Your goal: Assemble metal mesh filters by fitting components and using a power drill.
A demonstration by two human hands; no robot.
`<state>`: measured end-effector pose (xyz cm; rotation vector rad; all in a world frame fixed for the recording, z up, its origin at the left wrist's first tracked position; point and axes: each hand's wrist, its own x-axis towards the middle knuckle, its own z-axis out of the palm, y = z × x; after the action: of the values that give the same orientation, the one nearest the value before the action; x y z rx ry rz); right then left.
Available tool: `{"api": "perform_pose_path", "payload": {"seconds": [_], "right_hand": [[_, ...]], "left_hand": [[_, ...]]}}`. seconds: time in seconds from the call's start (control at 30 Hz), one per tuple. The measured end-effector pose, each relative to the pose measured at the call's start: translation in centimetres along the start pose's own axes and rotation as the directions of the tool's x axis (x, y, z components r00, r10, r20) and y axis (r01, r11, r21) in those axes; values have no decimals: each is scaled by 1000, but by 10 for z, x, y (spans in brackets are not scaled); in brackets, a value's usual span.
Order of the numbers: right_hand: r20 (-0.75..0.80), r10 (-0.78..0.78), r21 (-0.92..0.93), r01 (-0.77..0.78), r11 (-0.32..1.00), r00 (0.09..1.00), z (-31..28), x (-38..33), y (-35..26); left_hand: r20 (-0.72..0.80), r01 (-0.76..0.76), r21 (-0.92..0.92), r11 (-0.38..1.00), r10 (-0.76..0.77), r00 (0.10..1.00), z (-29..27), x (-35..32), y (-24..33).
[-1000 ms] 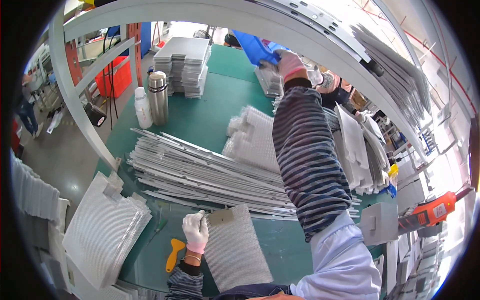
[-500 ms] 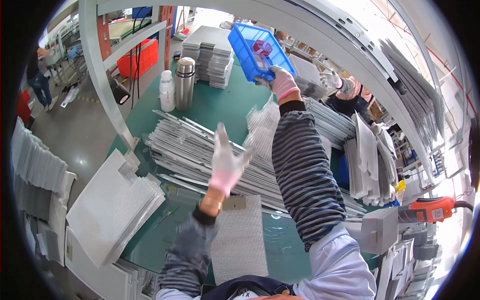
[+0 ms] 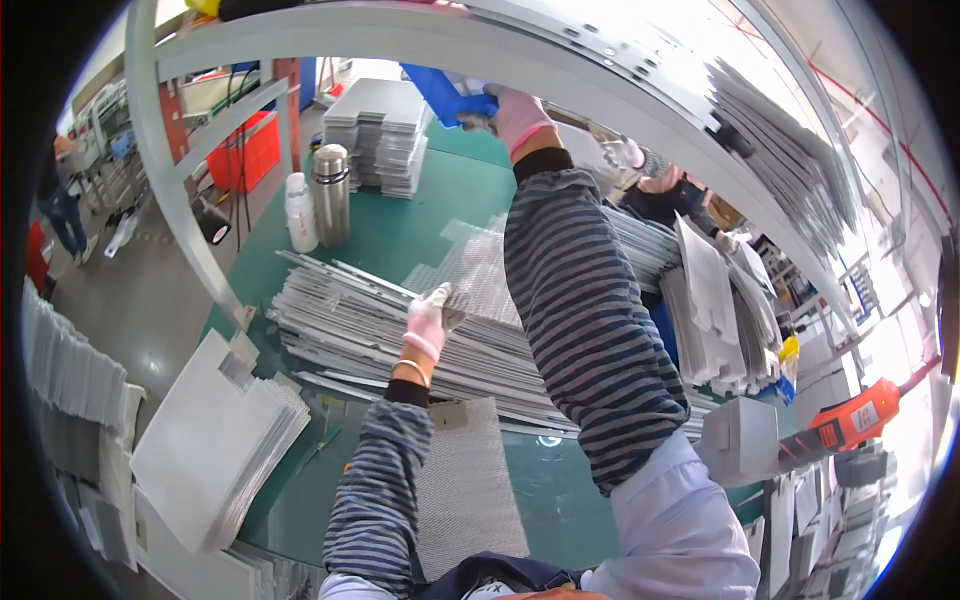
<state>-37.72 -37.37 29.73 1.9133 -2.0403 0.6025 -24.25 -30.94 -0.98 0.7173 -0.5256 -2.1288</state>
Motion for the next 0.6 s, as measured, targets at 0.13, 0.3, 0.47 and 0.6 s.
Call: {"api": "perform_pose_path", "payload": {"seconds": [0.13,0.3,0.47,0.6], "right_hand": [[-72,15,91,-8,996,997,16,-30,89],[-124,202,-57,-210,976,972,31,-79,185],[-176,349,-297,-388,873,920,33,-133,295],[-105,428,-359,-436,825,898,47,-164,339]], "left_hand": [[121,93,-91,991,-82,989,10,-5,-13],[179,103,-149,983,-75,981,9,4,-18],[172,116,-228,967,-78,982,40,-8,-23],[171,42,-192,980,-9,985,38,-11,-13]]}}
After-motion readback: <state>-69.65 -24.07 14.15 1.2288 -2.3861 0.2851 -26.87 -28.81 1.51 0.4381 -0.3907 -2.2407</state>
